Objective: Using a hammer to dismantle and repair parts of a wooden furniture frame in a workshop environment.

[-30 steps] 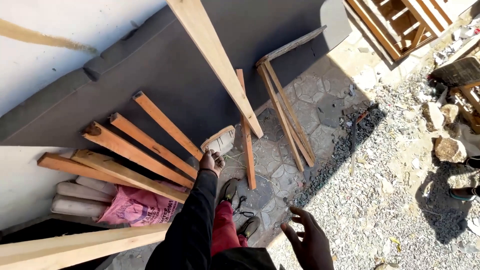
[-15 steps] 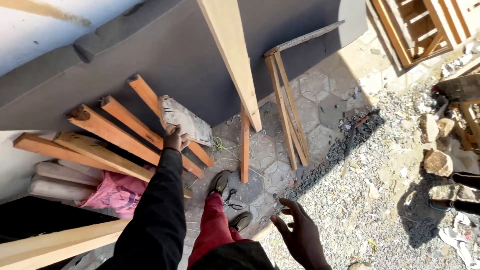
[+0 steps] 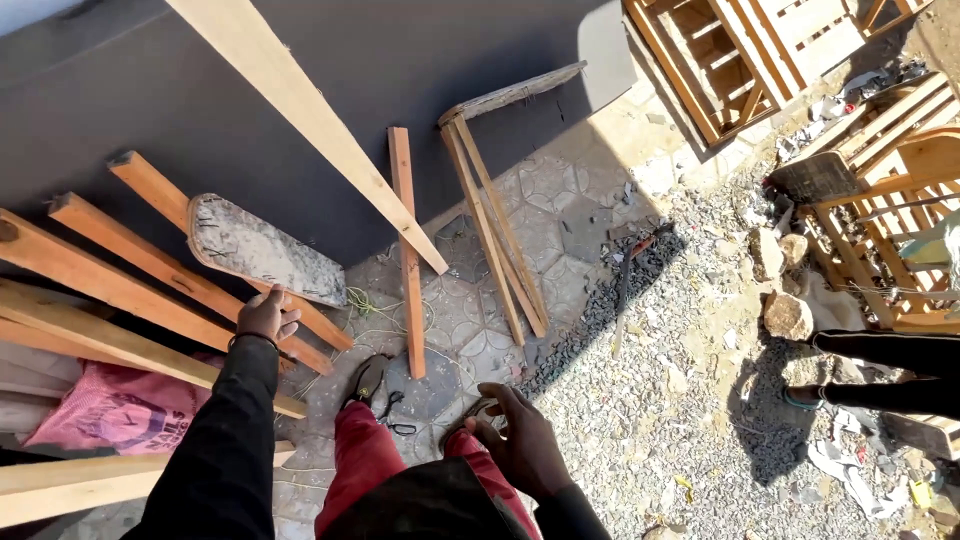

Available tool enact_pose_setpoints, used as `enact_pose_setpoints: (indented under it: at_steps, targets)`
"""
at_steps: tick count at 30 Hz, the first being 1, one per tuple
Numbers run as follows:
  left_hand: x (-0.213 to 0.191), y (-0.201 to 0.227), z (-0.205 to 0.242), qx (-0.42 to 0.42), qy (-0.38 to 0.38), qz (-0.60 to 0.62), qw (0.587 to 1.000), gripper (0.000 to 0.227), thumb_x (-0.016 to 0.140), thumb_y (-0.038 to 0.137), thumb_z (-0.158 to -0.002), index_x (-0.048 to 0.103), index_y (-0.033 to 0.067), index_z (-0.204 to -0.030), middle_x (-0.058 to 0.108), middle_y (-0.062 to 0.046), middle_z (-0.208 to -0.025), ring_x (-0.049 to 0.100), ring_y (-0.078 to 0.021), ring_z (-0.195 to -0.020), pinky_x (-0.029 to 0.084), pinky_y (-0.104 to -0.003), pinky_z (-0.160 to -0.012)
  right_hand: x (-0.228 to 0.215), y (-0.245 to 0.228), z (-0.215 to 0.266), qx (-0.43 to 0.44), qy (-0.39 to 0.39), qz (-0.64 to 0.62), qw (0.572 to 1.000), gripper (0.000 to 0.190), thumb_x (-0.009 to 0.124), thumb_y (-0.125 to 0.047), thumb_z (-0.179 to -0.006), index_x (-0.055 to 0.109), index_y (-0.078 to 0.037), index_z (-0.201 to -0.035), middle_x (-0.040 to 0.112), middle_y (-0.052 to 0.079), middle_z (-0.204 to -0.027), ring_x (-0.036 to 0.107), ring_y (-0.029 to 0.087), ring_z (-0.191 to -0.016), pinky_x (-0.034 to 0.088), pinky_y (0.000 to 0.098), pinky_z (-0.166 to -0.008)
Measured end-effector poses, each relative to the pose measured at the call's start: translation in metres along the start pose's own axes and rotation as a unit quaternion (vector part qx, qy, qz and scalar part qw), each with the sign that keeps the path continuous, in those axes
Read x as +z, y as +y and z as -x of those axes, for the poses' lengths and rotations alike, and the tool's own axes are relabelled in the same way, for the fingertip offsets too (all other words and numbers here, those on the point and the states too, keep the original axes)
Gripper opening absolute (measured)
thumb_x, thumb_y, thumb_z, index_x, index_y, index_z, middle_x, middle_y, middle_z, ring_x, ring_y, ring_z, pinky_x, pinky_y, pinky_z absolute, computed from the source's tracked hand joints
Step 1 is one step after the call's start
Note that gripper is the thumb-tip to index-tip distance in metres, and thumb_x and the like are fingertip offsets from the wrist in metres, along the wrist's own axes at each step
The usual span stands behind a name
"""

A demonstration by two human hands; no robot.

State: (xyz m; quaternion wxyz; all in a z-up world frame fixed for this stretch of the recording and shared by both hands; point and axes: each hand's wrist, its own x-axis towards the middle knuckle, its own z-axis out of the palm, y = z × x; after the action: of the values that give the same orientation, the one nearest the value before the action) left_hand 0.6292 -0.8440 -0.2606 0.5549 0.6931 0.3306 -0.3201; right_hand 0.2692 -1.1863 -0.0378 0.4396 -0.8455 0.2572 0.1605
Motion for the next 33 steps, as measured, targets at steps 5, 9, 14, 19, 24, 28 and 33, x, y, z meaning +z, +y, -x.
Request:
enact_pose_setpoints:
  at_steps: [5,9,14,19,24,28,33]
  targets:
    - [0.130,-0.090,0.061,-0.022,-0.049,0.000,0.999,0.065,0.062,0.048,-0.129,0.060,0.0096,-0.181,0.077,-0.021,-0.168,0.082,-0.0412,-0.141,0.069,-0.054,-0.117,-0.081,0.076,0.019,0.036,0.000,0.002,0.999,0.067,0.074,-0.068,-0.108,0.075,-0.021,-0.157,0.087,0.004,-0.162,0.093,0.027,-0.132,0.075,0.0489,-0.094]
    - [0.226,-0.135,0.101,-0.035,-0.127,-0.018,0.991,0.077,0.069,0.047,-0.121,0.051,0.0088,-0.185,0.083,-0.017,-0.164,0.084,-0.0354,-0.142,0.067,-0.049,-0.114,-0.126,0.136,0.020,0.043,0.015,0.007,0.999,0.068,0.078,-0.063,-0.109,0.072,-0.016,-0.159,0.085,0.010,-0.163,0.094,0.032,-0.132,0.076,0.0501,-0.095]
    - [0.297,-0.187,0.097,0.005,-0.168,-0.022,0.985,0.075,0.075,0.060,-0.126,0.060,0.0023,-0.172,0.085,-0.025,-0.155,0.088,-0.0422,-0.131,0.068,-0.064,-0.117,-0.166,0.152,0.034,0.105,0.043,-0.040,0.993,0.069,0.087,-0.059,-0.116,0.072,-0.016,-0.168,0.084,0.020,-0.161,0.086,0.043,-0.145,0.070,0.0651,-0.123]
    - [0.330,-0.164,0.119,-0.009,-0.184,-0.034,0.982,0.067,0.075,0.056,-0.127,0.067,0.0053,-0.170,0.087,-0.020,-0.154,0.089,-0.0381,-0.130,0.068,-0.061,-0.121,-0.162,0.167,0.015,0.102,0.049,-0.070,0.991,0.067,0.086,-0.058,-0.117,0.074,-0.014,-0.165,0.086,0.022,-0.157,0.086,0.046,-0.143,0.068,0.0677,-0.122]
    - [0.373,-0.141,0.110,-0.017,-0.196,-0.022,0.980,0.070,0.072,0.057,-0.127,0.063,0.0052,-0.173,0.085,-0.021,-0.159,0.087,-0.0418,-0.133,0.068,-0.062,-0.118,-0.167,0.163,-0.034,0.086,-0.010,-0.128,0.988,0.068,0.085,-0.053,-0.121,0.070,-0.009,-0.169,0.083,0.026,-0.158,0.083,0.046,-0.147,0.071,0.0648,-0.119]
    - [0.410,-0.115,0.089,-0.025,-0.180,-0.013,0.983,0.071,0.073,0.059,-0.125,0.063,0.0077,-0.174,0.085,-0.019,-0.158,0.088,-0.0388,-0.132,0.070,-0.057,-0.115,-0.190,0.152,-0.092,0.099,-0.026,-0.184,0.978,0.072,0.090,-0.052,-0.118,0.071,-0.007,-0.170,0.084,0.027,-0.156,0.083,0.046,-0.147,0.070,0.0627,-0.118]
    - [0.432,-0.078,0.046,0.008,-0.196,-0.039,0.980,0.074,0.074,0.059,-0.126,0.067,0.0056,-0.176,0.089,-0.019,-0.150,0.093,-0.0301,-0.122,0.076,-0.043,-0.100,-0.219,0.136,-0.176,0.136,-0.007,-0.213,0.968,0.081,0.092,-0.055,-0.115,0.070,-0.001,-0.171,0.082,0.033,-0.158,0.086,0.045,-0.141,0.073,0.0557,-0.109]
